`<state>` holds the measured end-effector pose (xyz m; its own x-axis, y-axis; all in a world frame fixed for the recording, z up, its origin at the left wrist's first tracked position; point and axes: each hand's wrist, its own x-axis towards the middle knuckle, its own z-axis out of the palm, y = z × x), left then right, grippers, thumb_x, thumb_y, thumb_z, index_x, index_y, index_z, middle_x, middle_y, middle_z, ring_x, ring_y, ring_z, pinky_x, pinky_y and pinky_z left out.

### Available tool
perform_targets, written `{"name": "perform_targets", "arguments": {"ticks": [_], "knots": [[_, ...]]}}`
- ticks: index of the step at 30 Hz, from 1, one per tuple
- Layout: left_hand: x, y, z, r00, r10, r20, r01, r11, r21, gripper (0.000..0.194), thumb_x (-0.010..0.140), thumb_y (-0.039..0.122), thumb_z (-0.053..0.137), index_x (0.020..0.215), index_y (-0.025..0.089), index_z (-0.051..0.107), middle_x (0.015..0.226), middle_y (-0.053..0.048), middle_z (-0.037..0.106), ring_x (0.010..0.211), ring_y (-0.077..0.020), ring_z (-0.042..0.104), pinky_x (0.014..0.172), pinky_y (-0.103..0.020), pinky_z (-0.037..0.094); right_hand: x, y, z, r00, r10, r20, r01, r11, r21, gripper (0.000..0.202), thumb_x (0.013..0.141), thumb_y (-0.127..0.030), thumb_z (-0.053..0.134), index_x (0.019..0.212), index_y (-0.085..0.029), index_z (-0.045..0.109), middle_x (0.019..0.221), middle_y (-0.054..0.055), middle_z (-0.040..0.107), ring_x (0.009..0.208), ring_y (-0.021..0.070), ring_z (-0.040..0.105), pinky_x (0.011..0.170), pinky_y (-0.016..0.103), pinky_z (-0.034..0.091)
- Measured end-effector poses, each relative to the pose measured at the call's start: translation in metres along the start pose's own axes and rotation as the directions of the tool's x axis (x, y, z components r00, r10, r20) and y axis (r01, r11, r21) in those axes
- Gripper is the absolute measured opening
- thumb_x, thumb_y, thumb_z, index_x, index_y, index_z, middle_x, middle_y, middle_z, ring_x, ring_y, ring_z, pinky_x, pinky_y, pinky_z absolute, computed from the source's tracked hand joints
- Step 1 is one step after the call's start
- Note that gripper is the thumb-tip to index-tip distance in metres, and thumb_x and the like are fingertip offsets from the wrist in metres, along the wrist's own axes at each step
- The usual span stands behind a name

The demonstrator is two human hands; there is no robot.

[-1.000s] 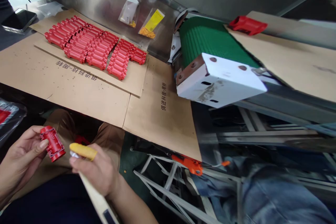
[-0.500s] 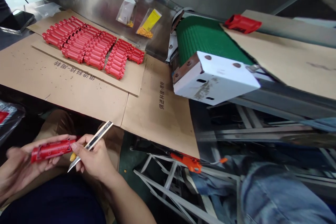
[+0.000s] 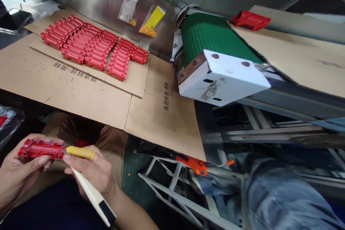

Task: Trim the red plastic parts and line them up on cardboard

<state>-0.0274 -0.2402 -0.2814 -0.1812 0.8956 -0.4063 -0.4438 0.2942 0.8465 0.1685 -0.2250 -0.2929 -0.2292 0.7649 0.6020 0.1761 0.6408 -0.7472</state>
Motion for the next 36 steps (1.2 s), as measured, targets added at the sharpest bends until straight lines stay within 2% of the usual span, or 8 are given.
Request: {"name": "perform_targets", "arguments": {"ticks": [9,15,21,25,28,32,34,36], "knots": [[-0.001,0.001,-0.002,1.000,0.019,0.002,-0.020,0.997,0.069,0.038,0.069,0.031,0.098,0.098,0.026,0.073,0.106,-0.005,0.082,0.094,-0.0204,0.076,0.066,-0.017,0.058,0.006,0.001,0.002,0.999,-0.040,0.016,0.039,0.999,0.009,0.045,0.097,-0.007,0.070,0.140,-0.021,0.069,0.115,0.012,0.080,0.098,0.0220,0.076,0.084,0.036,0.069],[-0.002,0.000,-0.002,0.999,0.045,0.005,-0.045,0.995,0.091,0.038,0.068,0.034,0.098,0.096,0.026,0.074,0.107,-0.005,0.082,0.100,-0.0214,0.076,0.082,-0.023,0.061,0.004,0.001,0.005,0.999,-0.045,-0.009,0.045,0.999,0.001,0.039,0.097,-0.005,0.068,0.133,-0.017,0.071,0.114,0.015,0.080,0.100,0.0236,0.077,0.083,0.037,0.068],[-0.003,-0.004,-0.001,0.998,0.056,-0.011,-0.055,0.997,0.063,0.036,0.069,0.030,0.097,0.096,0.025,0.075,0.110,-0.005,0.081,0.092,-0.0187,0.074,0.068,-0.019,0.059,0.002,0.000,0.001,0.994,0.091,0.055,-0.093,0.995,0.038,0.022,0.100,-0.012,0.066,0.121,-0.018,0.070,0.108,0.011,0.080,0.100,0.0220,0.077,0.090,0.038,0.067],[0.005,-0.006,-0.004,0.996,0.016,0.091,-0.019,0.999,0.038,0.031,0.075,0.032,0.094,0.096,0.022,0.075,0.080,0.000,0.076,0.058,-0.0104,0.063,0.056,-0.019,0.056,0.010,0.005,-0.008,0.973,-0.090,0.211,0.116,0.987,-0.111,0.025,0.099,-0.007,0.066,0.123,-0.011,0.068,0.106,0.017,0.079,0.096,0.0234,0.076,0.081,0.035,0.069],[0.011,-0.006,-0.005,0.988,-0.036,0.149,0.032,0.999,0.033,0.026,0.081,0.035,0.090,0.082,0.019,0.070,0.060,0.003,0.063,0.052,-0.0101,0.058,0.050,-0.017,0.052,0.014,0.001,-0.015,0.933,-0.199,0.299,0.256,0.952,-0.168,0.021,0.102,-0.009,0.061,0.122,-0.011,0.070,0.103,0.016,0.080,0.089,0.0231,0.075,0.076,0.035,0.069],[0.007,-0.005,-0.005,0.996,-0.052,0.073,0.049,0.998,0.040,0.032,0.075,0.032,0.095,0.095,0.021,0.072,0.076,0.002,0.073,0.058,-0.0105,0.064,0.056,-0.018,0.057,0.009,-0.011,-0.018,0.937,-0.125,0.326,0.048,0.971,0.233,0.015,0.109,-0.033,0.060,0.111,-0.023,0.071,0.095,0.000,0.083,0.086,0.0119,0.079,0.082,0.020,0.067],[0.002,-0.005,-0.005,1.000,-0.013,0.002,0.013,0.996,0.083,0.040,0.072,0.033,0.097,0.102,0.023,0.072,0.095,-0.002,0.080,0.069,-0.0138,0.071,0.064,-0.021,0.062,0.005,-0.012,-0.016,0.963,-0.023,0.270,-0.052,0.962,0.269,0.012,0.107,-0.032,0.064,0.112,-0.025,0.072,0.094,-0.002,0.083,0.087,0.0122,0.081,0.087,0.021,0.067],[-0.003,-0.005,-0.004,0.998,0.040,-0.044,-0.033,0.987,0.157,0.044,0.069,0.035,0.098,0.103,0.024,0.073,0.110,-0.005,0.081,0.087,-0.0199,0.077,0.075,-0.024,0.065,0.002,-0.010,-0.012,0.991,0.064,0.114,-0.084,0.980,0.179,0.017,0.104,-0.021,0.066,0.120,-0.022,0.072,0.103,0.005,0.083,0.095,0.0171,0.081,0.091,0.029,0.068]]}}
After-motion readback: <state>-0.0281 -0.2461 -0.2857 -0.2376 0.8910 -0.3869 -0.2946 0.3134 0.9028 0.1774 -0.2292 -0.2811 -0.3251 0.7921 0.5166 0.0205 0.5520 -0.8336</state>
